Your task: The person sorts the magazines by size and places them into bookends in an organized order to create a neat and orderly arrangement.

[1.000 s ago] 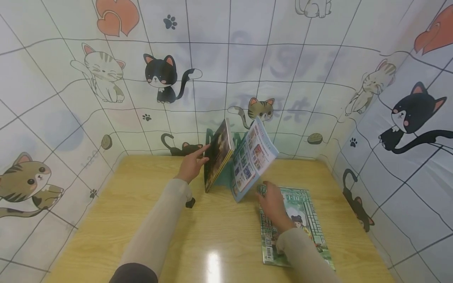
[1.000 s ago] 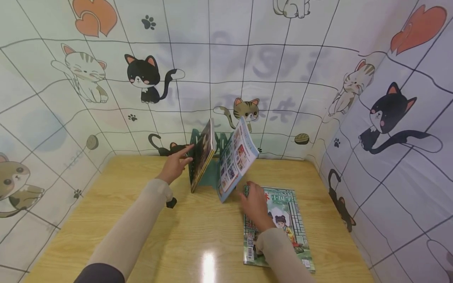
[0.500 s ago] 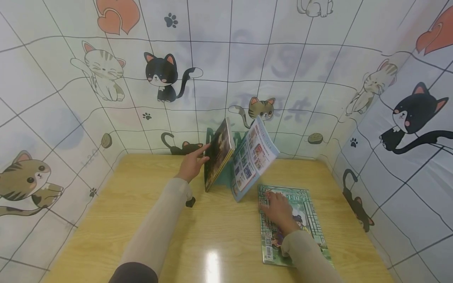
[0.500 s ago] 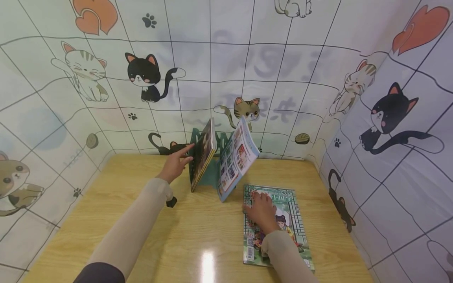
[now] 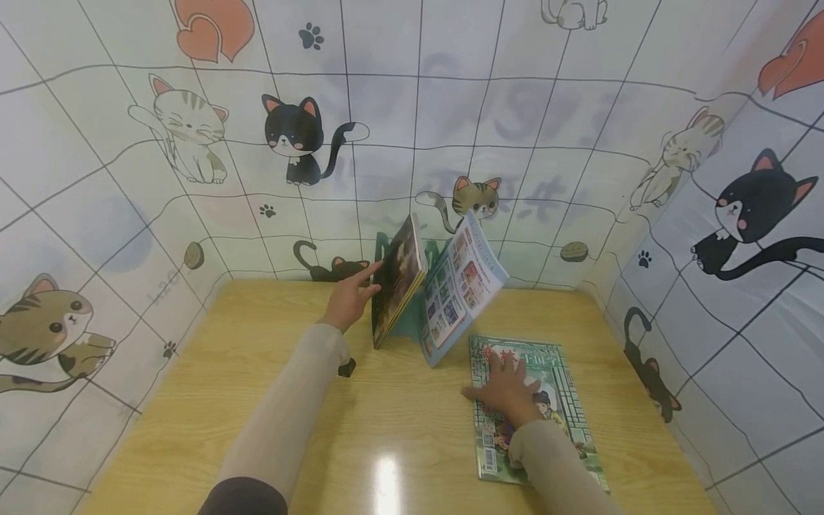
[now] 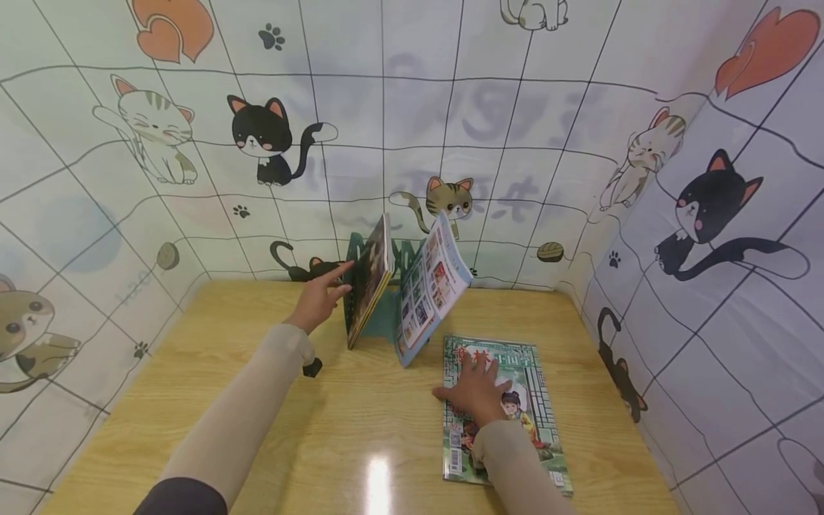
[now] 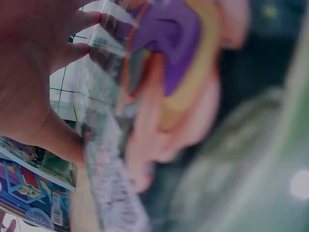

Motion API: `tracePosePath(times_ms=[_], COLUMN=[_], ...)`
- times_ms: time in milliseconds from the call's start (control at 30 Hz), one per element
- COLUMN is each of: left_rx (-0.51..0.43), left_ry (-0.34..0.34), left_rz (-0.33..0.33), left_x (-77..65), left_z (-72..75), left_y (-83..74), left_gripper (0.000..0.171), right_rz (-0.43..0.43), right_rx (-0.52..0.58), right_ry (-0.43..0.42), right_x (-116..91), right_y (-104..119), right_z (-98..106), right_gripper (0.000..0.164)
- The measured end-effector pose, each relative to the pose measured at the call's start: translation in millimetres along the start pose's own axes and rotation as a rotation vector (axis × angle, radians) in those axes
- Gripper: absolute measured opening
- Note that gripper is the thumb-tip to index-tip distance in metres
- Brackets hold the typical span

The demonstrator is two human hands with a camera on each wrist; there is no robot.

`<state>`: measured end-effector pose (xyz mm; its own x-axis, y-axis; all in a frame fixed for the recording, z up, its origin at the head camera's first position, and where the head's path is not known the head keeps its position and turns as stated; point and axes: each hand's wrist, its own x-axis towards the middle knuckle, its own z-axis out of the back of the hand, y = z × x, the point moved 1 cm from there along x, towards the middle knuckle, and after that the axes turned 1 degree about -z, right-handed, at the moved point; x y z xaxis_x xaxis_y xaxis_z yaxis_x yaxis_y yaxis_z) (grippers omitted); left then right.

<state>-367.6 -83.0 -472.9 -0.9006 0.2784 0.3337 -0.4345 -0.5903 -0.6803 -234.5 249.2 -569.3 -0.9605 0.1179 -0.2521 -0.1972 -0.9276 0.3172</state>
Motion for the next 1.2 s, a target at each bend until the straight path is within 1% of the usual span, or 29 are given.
tracePosePath(times_ms=[133,333,467,567,667,767,1000,1133,1200], left_rx=[0.013,0.022,0.012,0.004,0.006,0.01,0.004,0.005,0.0], left_ry=[-0.003,0.015,0.012,0.014,0.015,0.011,0.012,0.003,-0.003], left_rz=[-0.012,0.007,0.005,0.005,0.002,0.002,-0.004,-0.008,-0.009], left_x=[0.0,-0.6,-1.2,-1.5,-1.3,-1.0,-0.2,0.0,0.4], left_z=[0.7,0.5,0.7,0.6,0.5,0.5,0.1,-0.9,-1.9], left_y=[-0.6,-1.8,-1.8,-1.8,-1.9,-2.2,-1.6,-0.7,0.9], left_gripper=[0.054,0.054,0.055,0.055,0.055,0.055,0.055,0.055,0.055], right_rz=[0.009,0.041,0.067,0.078,0.094,0.112,0.155,0.178,0.176], right_rx=[0.012,0.045,0.029,-0.003,-0.037,-0.062,-0.044,-0.025,-0.014], right_ry=[0.014,0.033,0.049,0.043,0.008,-0.062,-0.216,-0.278,-0.287], right_x=[0.5,-2.6,-2.1,-3.2,-5.9,-9.7,-19.9,-21.1,-20.6], right_y=[0.8,4.3,5.0,6.2,8.3,9.5,8.3,5.0,3.4], right_z=[3.8,13.5,14.6,12.8,10.0,5.9,-2.2,-4.4,-4.8], right_gripper=[0.115,0.104,0.101,0.096,0.087,0.077,0.053,0.047,0.047])
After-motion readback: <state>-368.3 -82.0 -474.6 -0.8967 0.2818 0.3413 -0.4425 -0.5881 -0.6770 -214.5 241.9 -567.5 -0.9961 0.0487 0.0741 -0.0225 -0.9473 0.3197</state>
